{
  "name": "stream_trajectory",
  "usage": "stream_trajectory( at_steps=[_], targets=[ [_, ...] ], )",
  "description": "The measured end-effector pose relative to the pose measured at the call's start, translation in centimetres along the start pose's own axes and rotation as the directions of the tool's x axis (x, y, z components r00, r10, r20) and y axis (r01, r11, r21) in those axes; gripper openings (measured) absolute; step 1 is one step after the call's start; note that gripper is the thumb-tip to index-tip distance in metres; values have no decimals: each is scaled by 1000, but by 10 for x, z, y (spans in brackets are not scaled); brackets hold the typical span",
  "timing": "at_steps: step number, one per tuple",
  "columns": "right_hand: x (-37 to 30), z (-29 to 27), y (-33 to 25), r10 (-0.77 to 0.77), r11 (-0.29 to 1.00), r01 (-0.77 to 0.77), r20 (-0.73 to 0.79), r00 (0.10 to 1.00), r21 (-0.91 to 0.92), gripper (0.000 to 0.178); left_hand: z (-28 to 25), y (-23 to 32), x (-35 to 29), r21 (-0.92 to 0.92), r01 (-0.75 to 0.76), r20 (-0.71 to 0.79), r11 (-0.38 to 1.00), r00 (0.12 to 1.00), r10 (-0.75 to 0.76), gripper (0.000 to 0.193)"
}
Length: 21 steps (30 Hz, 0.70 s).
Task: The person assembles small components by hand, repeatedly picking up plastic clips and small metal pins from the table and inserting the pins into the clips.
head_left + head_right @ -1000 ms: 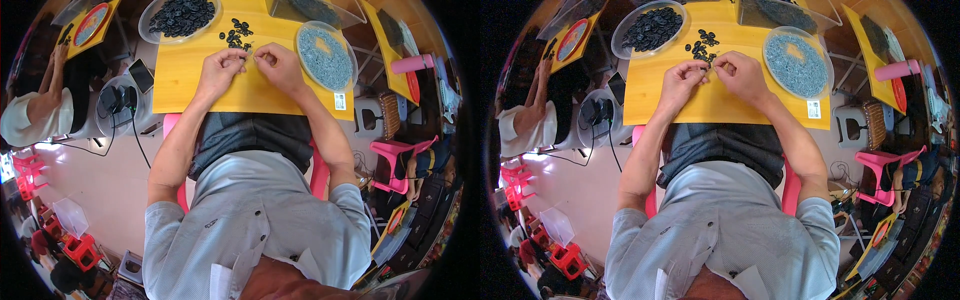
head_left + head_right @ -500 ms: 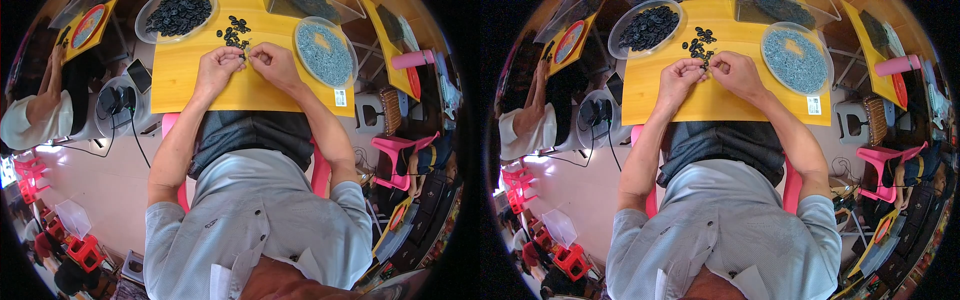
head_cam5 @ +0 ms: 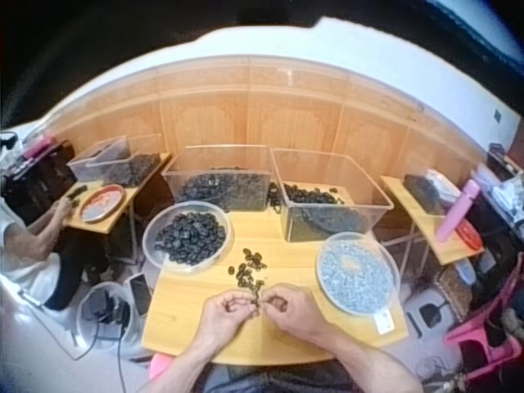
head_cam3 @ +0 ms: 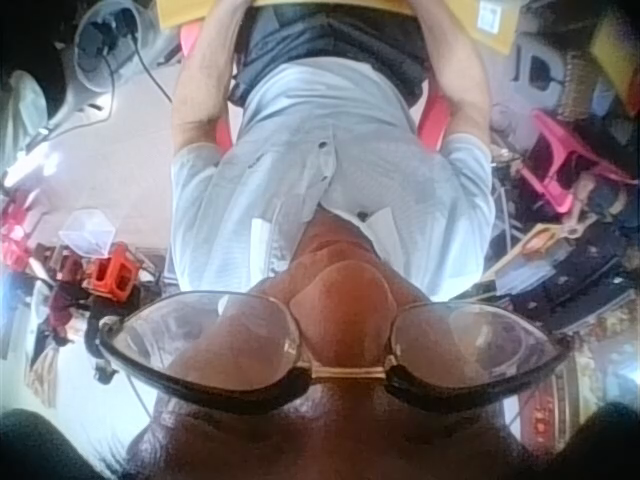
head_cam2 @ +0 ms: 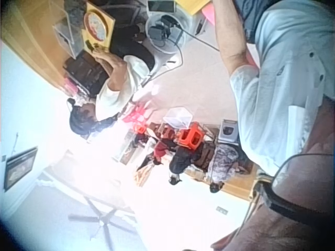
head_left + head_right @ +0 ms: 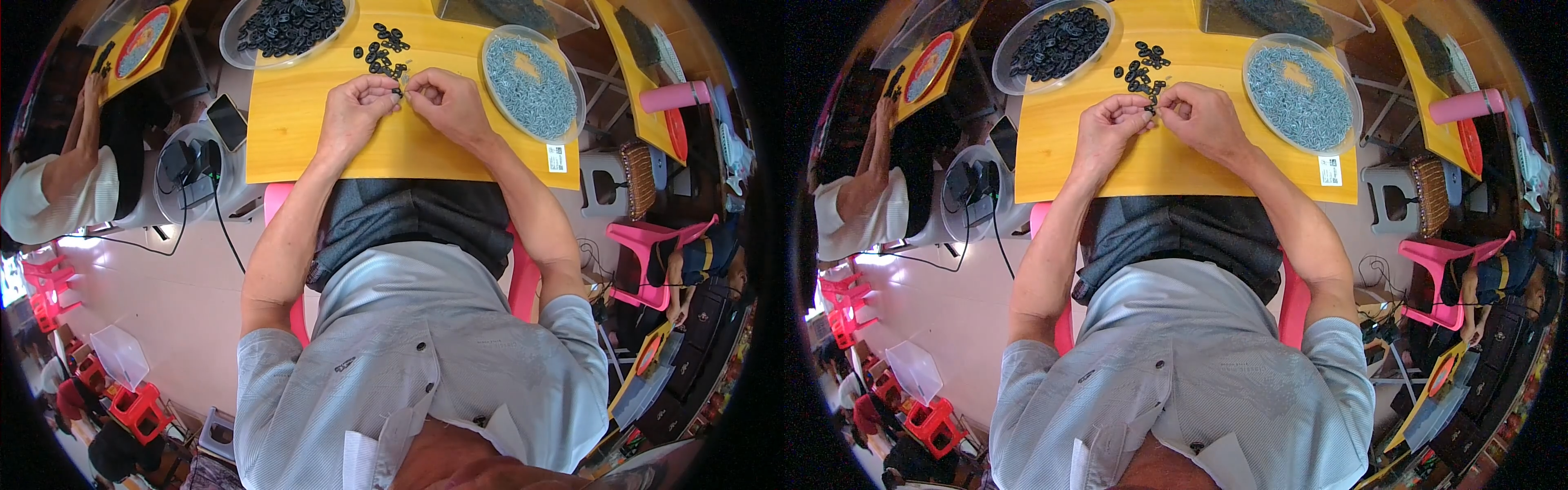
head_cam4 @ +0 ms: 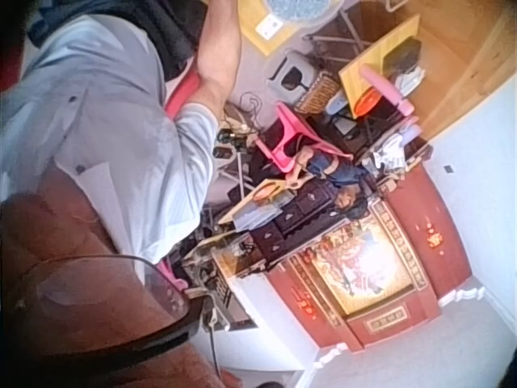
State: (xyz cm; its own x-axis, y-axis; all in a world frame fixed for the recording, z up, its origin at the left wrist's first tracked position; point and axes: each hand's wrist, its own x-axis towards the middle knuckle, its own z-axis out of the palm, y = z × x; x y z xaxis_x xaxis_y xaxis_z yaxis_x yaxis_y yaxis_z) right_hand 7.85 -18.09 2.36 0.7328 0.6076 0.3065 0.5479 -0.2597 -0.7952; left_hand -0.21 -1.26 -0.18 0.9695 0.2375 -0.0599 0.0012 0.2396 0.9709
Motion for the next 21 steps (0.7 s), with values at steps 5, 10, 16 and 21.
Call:
stream_trajectory(
  at_steps=[5, 10, 16, 21],
  targets=[
    [0, 1, -1, 43, 998, -44, 38, 998, 32, 11, -1, -3, 0, 37, -13, -8, 999, 1000, 13, 16],
    [-1, 0, 1, 79, 995, -83, 77, 994, 53, 13, 2, -2, -4, 119, -19, -17, 993, 1000, 21, 17],
    [-3, 4, 6, 179, 974, -192, 113, 977, 118, 13, 4, -2, -5, 183, -18, -39, 983, 999, 25, 16],
    [8, -7, 3, 225, 946, -232, 58, 973, 226, 14, -2, 6, 0, -44, -65, -101, 997, 993, 60, 17]
  ],
)
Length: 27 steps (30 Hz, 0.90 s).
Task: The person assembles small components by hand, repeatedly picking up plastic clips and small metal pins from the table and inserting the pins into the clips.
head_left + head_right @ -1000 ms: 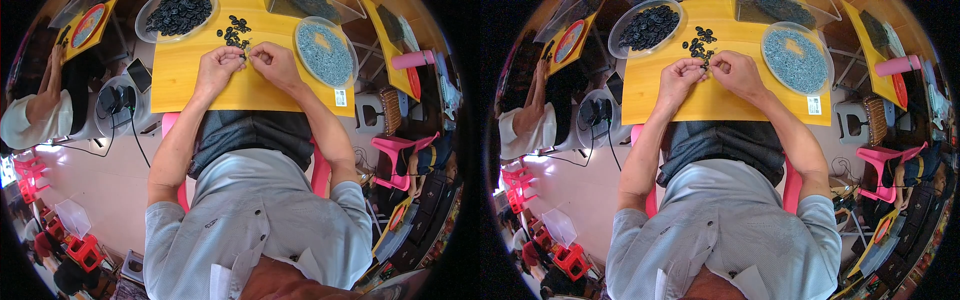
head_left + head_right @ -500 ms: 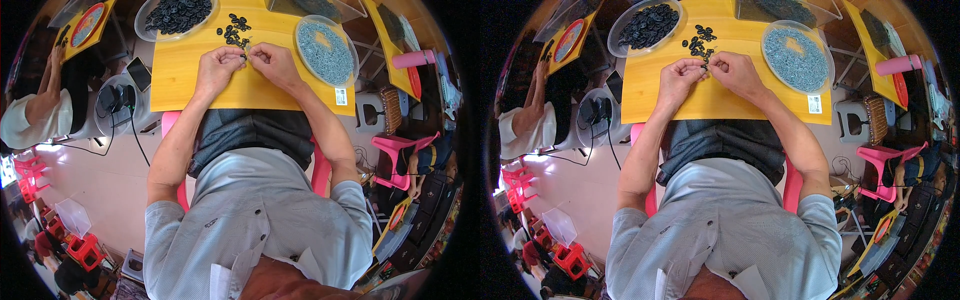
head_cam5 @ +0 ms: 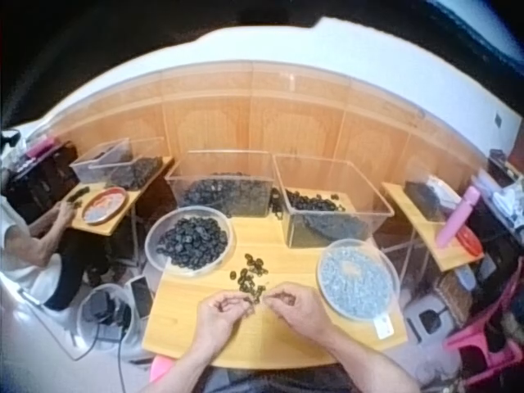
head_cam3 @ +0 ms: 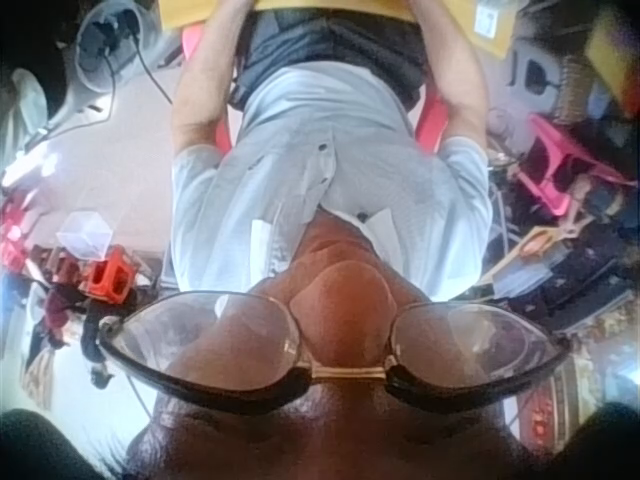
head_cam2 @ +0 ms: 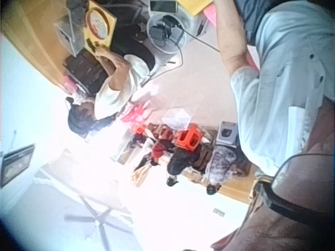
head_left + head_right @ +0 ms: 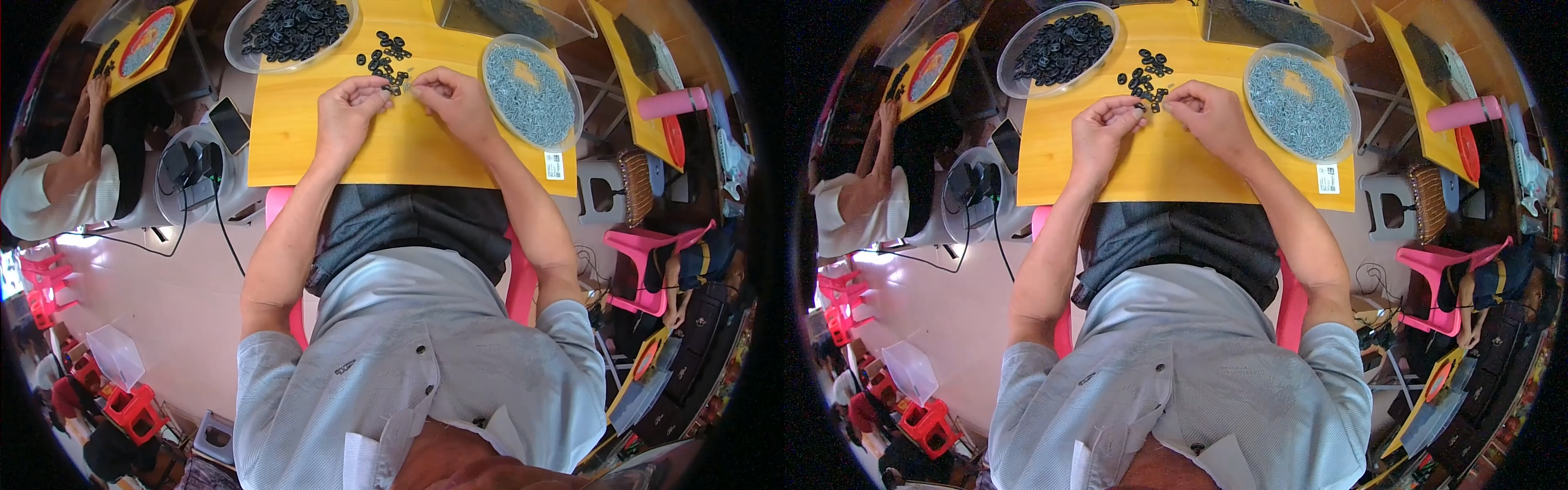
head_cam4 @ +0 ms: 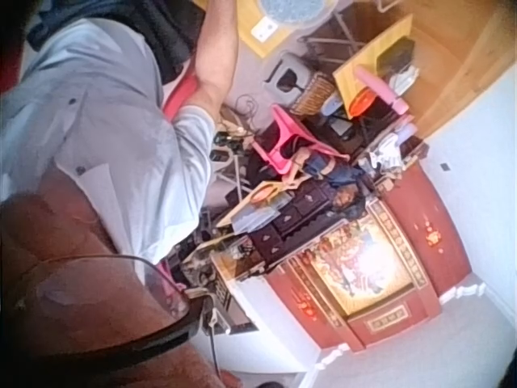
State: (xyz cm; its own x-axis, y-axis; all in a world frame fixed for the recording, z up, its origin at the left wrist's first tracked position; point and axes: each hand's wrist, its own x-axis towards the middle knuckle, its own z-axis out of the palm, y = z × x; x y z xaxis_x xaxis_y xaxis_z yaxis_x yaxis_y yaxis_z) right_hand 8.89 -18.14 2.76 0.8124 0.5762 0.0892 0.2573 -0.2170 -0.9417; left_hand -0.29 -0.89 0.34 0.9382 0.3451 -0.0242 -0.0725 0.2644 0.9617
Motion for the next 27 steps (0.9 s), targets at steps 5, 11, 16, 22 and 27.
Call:
stream_trajectory(
  at_steps=[5, 11, 16, 22, 27],
  targets=[
    [16, 0, -5, -87, 949, 74, -30, 996, -305, 15, -12, 10, 6, -203, -19, -217, 979, 976, -26, 20],
    [43, 16, -7, -208, 826, 211, 64, 976, -523, 15, -17, 7, 11, -342, -93, -326, 935, 945, -25, 24],
    [58, 28, -20, -137, 765, 190, 134, 982, -615, 16, -22, 5, 12, -359, -117, -335, 926, 942, -11, 24],
    [61, 39, -20, -179, 687, 293, 236, 955, -665, 19, -19, 7, 12, -331, -97, -319, 939, 948, -15, 24],
    [59, 43, -27, -202, 692, 340, 282, 938, -637, 16, -19, 7, 12, -320, -89, -320, 943, 947, -20, 24]
  ],
)
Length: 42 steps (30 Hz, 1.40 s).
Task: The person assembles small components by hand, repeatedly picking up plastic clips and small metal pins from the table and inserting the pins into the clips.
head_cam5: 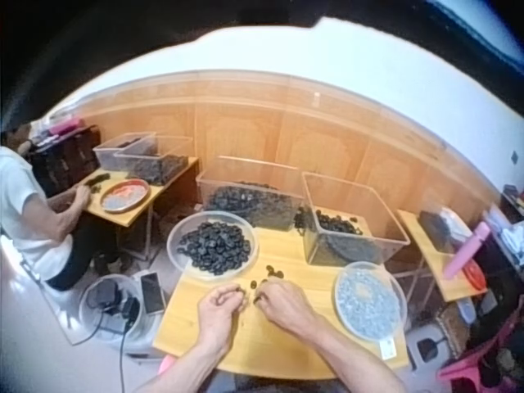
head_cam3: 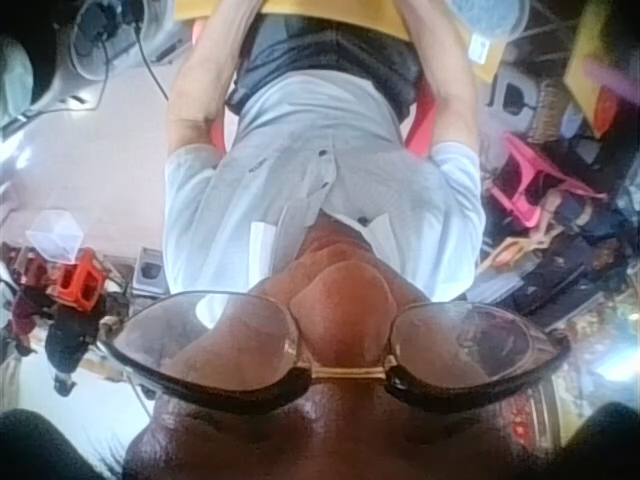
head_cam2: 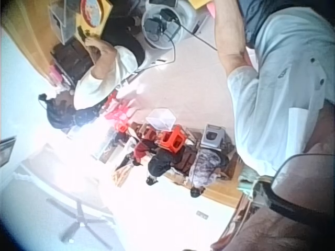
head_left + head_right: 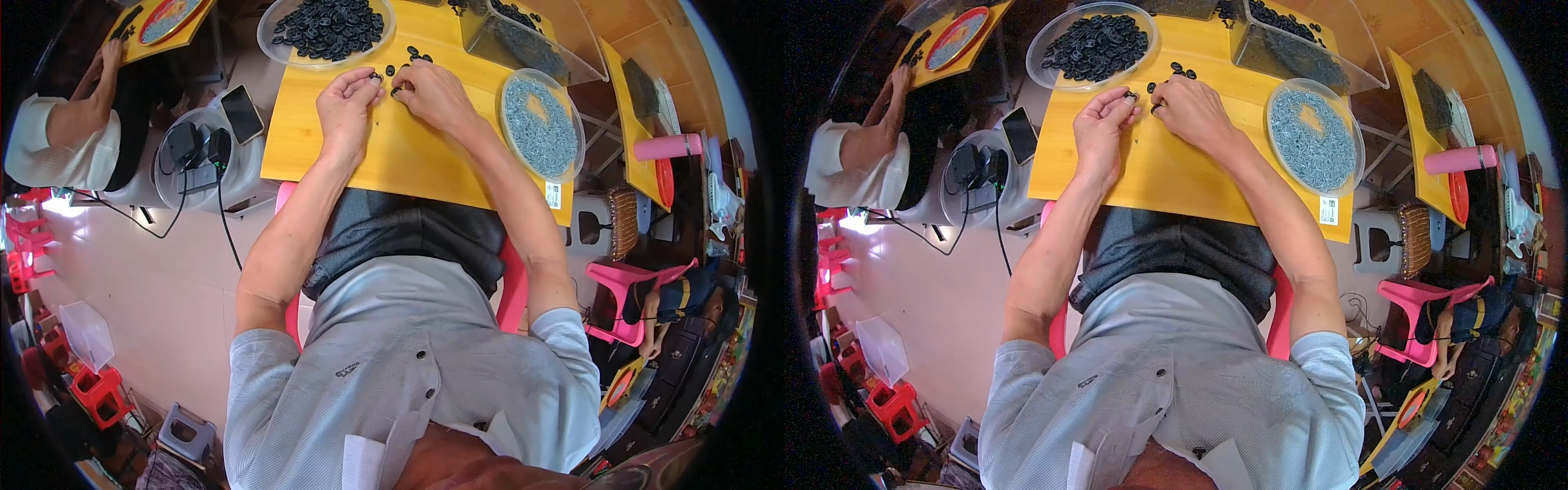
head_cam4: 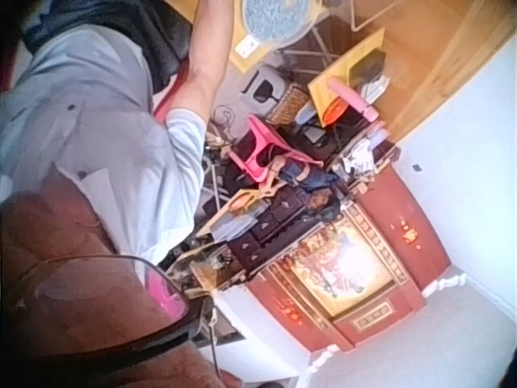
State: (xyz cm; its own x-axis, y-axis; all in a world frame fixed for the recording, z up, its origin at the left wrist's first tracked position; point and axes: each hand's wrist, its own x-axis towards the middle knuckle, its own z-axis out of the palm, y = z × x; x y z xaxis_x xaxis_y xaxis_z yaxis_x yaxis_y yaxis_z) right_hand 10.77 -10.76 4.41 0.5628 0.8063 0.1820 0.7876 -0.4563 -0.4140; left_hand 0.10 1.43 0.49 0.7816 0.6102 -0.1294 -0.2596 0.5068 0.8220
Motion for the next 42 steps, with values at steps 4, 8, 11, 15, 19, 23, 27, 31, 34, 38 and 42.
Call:
stream_trajectory(
  at_steps=[4, 8, 11, 15, 19, 23, 27, 31, 34, 38, 42],
  targets=[
    [5, 3, 3, -34, 999, 35, 35, 999, -36, 19, 0, -2, 1, -13, 0, 9, 1000, 1000, 1, 24],
    [4, 11, 8, -60, 998, 59, 45, 997, 20, 17, 2, -2, 0, -27, 14, 17, 1000, 1000, -13, 23],
    [1, 11, 10, -76, 992, 80, -47, 996, 96, 16, -2, -6, 1, -43, 28, 67, 999, 997, -25, 23],
    [-10, -1, 19, 268, 648, -277, 128, 955, 709, 22, 5, 0, -6, -29, 80, 65, 996, 995, -78, 20],
    [-26, -11, 21, 273, 363, -243, 146, 951, 900, 21, 7, -2, -11, 22, 140, 111, 990, 984, -141, 17],
    [-45, -10, 20, 315, 138, -301, 246, 917, 944, 24, 9, -5, -16, 100, 150, 156, 984, 974, -165, 18],
    [-54, -4, 25, 276, 33, -281, 262, 925, 959, 23, 12, -9, -18, 152, 126, 185, 980, 971, -153, 19],
    [-57, -2, 27, 280, 76, -265, 234, 931, 961, 23, 12, -12, -18, 157, 97, 199, 983, 972, -127, 19],
    [-58, -4, 26, 284, 114, -244, 204, 937, 963, 23, 12, -12, -19, 194, 89, 207, 977, 970, -130, 19],
    [-58, -5, 25, 268, 204, -242, 183, 946, 949, 22, 11, -14, -19, 241, 74, 212, 968, 969, -127, 18],
    [-58, 1, 28, 251, 277, -228, 159, 955, 934, 21, 16, -11, -21, 266, 68, 200, 962, 972, -125, 18]
  ],
)
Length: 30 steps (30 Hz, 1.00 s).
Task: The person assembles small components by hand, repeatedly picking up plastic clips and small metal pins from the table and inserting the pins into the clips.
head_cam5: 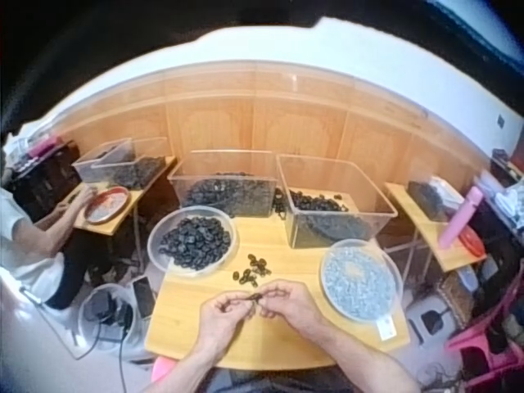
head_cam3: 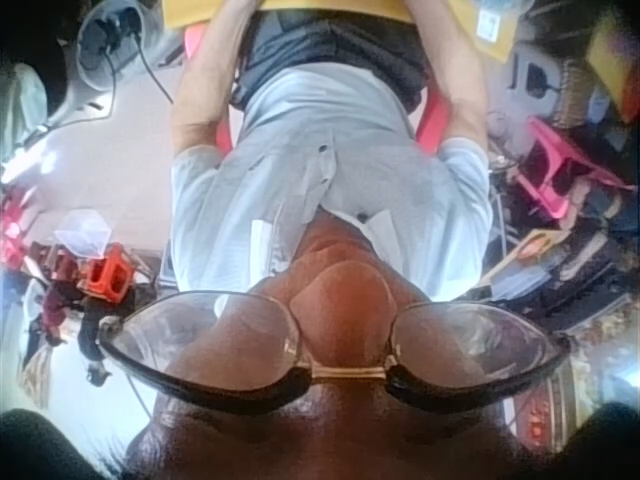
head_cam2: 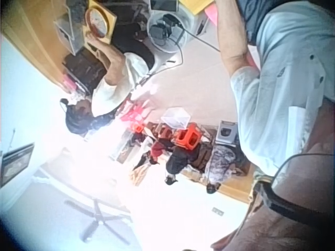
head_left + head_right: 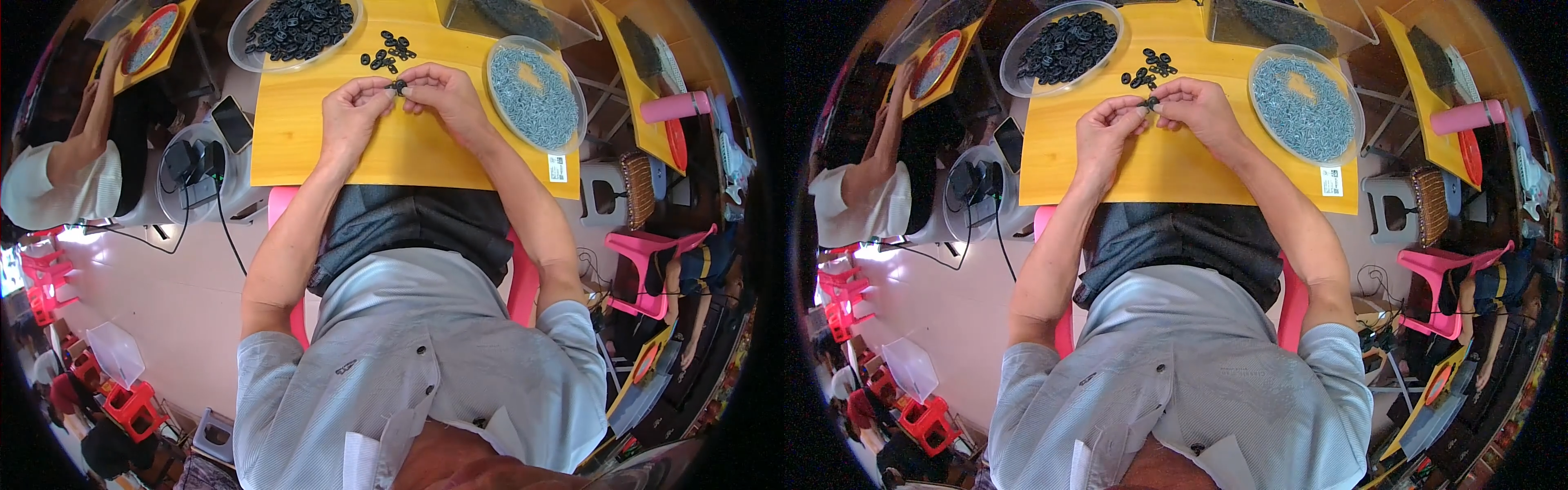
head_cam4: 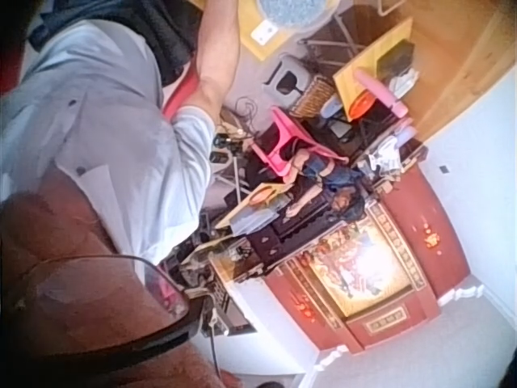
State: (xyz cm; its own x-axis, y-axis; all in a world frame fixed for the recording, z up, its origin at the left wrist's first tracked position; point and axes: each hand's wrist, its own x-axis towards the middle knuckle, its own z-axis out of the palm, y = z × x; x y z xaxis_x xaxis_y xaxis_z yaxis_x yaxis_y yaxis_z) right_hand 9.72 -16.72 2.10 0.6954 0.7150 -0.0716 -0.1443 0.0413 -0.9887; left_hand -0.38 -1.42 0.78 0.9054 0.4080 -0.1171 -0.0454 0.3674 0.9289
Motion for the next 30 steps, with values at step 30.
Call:
stream_trajectory(
  at_steps=[30],
  targets=[
    [-3, 4, -3, -12, 999, 10, -40, 999, -49, 18, -1, 3, -3, -12, 56, 19, 998, 998, -56, 21]
  ],
)
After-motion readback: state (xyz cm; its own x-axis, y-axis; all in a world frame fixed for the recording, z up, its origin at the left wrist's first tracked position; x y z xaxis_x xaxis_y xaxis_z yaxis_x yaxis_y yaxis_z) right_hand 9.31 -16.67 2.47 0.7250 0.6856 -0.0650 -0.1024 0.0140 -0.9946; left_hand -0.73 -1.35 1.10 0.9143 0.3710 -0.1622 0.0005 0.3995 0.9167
